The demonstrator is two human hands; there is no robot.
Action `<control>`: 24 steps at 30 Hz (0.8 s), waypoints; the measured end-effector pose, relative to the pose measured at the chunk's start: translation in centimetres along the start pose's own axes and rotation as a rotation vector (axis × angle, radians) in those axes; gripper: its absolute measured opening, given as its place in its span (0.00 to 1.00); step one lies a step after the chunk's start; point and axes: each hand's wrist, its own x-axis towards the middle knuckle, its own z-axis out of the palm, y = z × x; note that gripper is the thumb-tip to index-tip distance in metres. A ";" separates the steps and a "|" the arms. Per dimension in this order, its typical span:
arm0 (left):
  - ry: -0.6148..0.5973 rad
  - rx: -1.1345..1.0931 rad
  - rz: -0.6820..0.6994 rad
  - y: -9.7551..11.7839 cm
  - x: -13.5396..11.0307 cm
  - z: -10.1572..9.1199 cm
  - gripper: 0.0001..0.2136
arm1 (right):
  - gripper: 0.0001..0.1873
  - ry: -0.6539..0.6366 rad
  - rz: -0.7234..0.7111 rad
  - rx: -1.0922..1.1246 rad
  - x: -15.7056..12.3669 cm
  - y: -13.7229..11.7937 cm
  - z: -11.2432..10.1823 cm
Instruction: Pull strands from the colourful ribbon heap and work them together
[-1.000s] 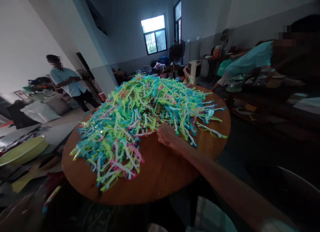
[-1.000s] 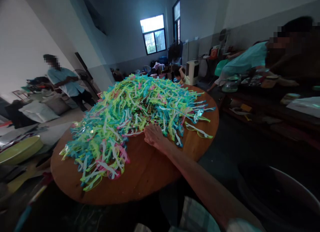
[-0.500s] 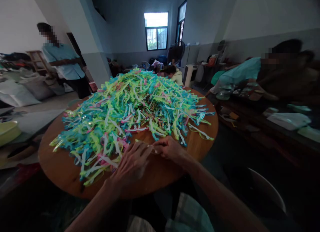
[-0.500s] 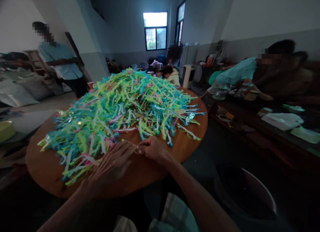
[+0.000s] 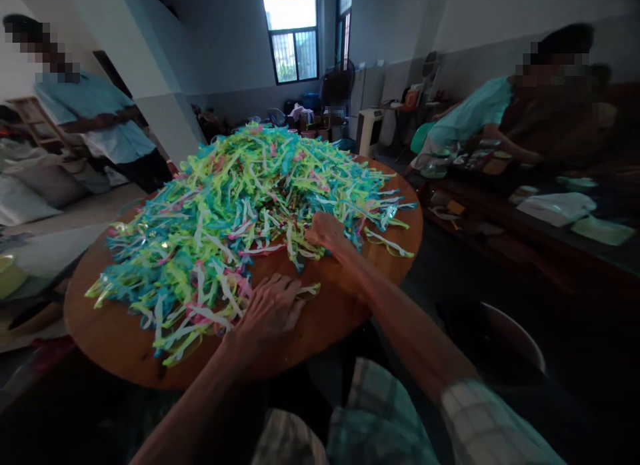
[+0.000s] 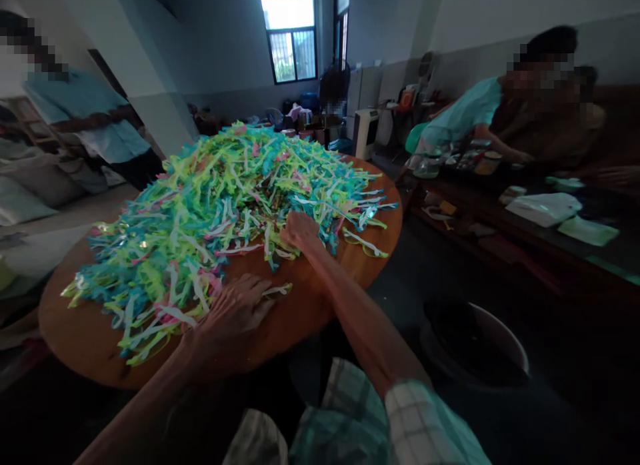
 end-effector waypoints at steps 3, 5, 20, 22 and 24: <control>-0.027 0.002 -0.031 0.8 0.7 -0.2 0.11 | 0.08 0.042 0.003 0.073 -0.2 0.2 -0.4; -0.069 0.032 -0.027 1.2 1.3 -0.2 0.11 | 0.11 0.092 -0.018 0.118 -1.4 0.7 -0.9; -0.256 0.237 0.138 1.2 3.8 0.2 0.10 | 0.12 -0.052 -0.467 -0.037 -16.2 5.1 0.9; -0.217 0.207 0.127 0.9 3.8 0.6 0.11 | 0.12 -0.108 -0.484 -0.157 -15.9 4.5 0.5; -0.155 0.155 0.093 0.5 3.4 0.9 0.11 | 0.12 -0.132 -0.476 -0.184 -15.4 4.3 0.4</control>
